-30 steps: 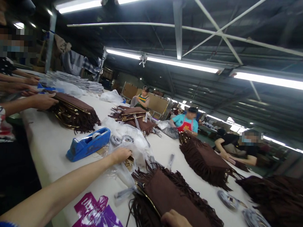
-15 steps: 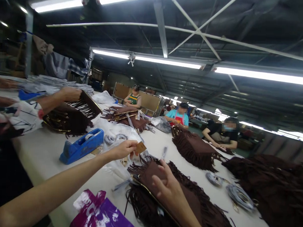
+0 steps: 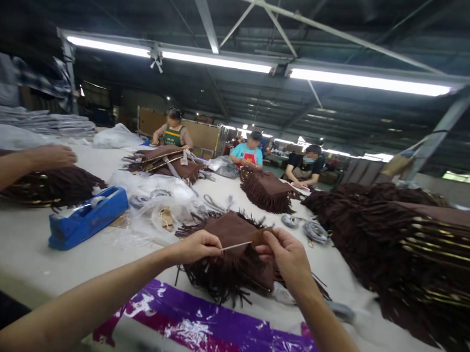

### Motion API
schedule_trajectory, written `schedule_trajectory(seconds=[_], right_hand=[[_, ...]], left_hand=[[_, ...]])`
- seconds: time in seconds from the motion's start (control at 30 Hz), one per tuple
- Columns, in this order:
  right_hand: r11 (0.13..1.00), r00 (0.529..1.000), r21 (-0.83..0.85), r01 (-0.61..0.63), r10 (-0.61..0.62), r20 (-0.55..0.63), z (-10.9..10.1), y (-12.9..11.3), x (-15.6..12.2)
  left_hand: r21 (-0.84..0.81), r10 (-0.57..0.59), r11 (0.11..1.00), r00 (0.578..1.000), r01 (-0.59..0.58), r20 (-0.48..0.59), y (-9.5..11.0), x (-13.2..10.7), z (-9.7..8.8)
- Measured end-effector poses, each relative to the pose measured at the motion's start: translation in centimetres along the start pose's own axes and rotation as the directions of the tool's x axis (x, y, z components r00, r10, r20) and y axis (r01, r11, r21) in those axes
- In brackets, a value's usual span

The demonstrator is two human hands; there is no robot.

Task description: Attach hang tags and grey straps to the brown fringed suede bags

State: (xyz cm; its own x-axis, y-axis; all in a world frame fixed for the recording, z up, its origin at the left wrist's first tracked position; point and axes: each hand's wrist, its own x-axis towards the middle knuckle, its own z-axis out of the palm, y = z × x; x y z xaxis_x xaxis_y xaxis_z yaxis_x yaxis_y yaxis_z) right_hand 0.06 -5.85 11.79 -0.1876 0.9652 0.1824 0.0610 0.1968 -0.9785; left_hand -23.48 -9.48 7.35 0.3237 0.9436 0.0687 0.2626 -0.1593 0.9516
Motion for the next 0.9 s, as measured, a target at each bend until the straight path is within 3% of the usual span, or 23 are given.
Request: schedule_trajectory(seconds=[0.1,0.17,0.3,0.37,0.43,0.47,0.53,0.63,0.7,0.8,0.83,0.9], right_hand=[[0.997,0.998,-0.065,-0.049,0.046,-0.047,-3.4,2.7,-0.8],[0.972,0.998,-0.229,-0.049,0.041,-0.036,-5.1,4.5,-1.5],[0.783,0.966,-0.584,0.216,-0.257,0.013,-6.0,6.3,-3.4],[0.815,0.963,-0.524,0.248,-0.265,0.043,-4.9,6.2,-4.7],[0.935,0.987,-0.333,0.124,-0.081,0.139,-3.3,5.9,-6.0],[0.97,0.976,-0.24,0.036,0.017,0.217,-2.5,5.7,-6.5],[0.988,0.922,-0.129,-0.089,0.131,0.364,-1.4,5.8,-7.2],[0.985,0.853,-0.145,-0.098,0.158,0.498,-1.6,6.6,-7.3],[0.981,0.836,-0.182,-0.071,0.158,0.525,-2.7,7.3,-7.2],[0.977,0.818,-0.18,-0.112,0.193,0.543,-4.7,8.0,-7.2],[0.976,0.807,-0.173,-0.132,0.207,0.553,-5.3,8.1,-7.3],[0.972,0.788,-0.173,-0.162,0.233,0.57,-6.4,8.0,-7.7]], left_hand=[[-0.066,-0.053,0.996,0.999,0.053,0.001,-1.4,0.3,1.1],[-0.031,-0.071,0.997,0.997,0.071,-0.002,-1.7,0.5,1.9],[0.176,-0.023,0.984,0.999,0.015,0.043,-0.7,0.5,4.6],[0.234,0.001,0.972,0.998,-0.017,0.066,0.4,0.4,6.3],[0.245,0.036,0.968,0.996,-0.054,0.076,1.6,0.3,7.7],[0.243,0.064,0.967,0.995,-0.081,0.078,2.2,0.2,8.3],[0.258,0.114,0.957,0.99,-0.133,0.086,2.9,0.1,8.9],[0.349,0.146,0.919,0.98,-0.184,0.133,2.7,0.1,8.3],[0.537,0.201,0.807,0.969,-0.245,0.14,1.6,0.3,7.1],[0.873,0.277,0.438,0.956,-0.213,0.095,-0.8,1.4,5.0],[0.929,0.273,0.321,0.957,-0.182,0.092,-1.5,1.9,4.5],[0.968,0.232,0.192,0.966,-0.163,0.116,-2.3,3.2,3.8]])
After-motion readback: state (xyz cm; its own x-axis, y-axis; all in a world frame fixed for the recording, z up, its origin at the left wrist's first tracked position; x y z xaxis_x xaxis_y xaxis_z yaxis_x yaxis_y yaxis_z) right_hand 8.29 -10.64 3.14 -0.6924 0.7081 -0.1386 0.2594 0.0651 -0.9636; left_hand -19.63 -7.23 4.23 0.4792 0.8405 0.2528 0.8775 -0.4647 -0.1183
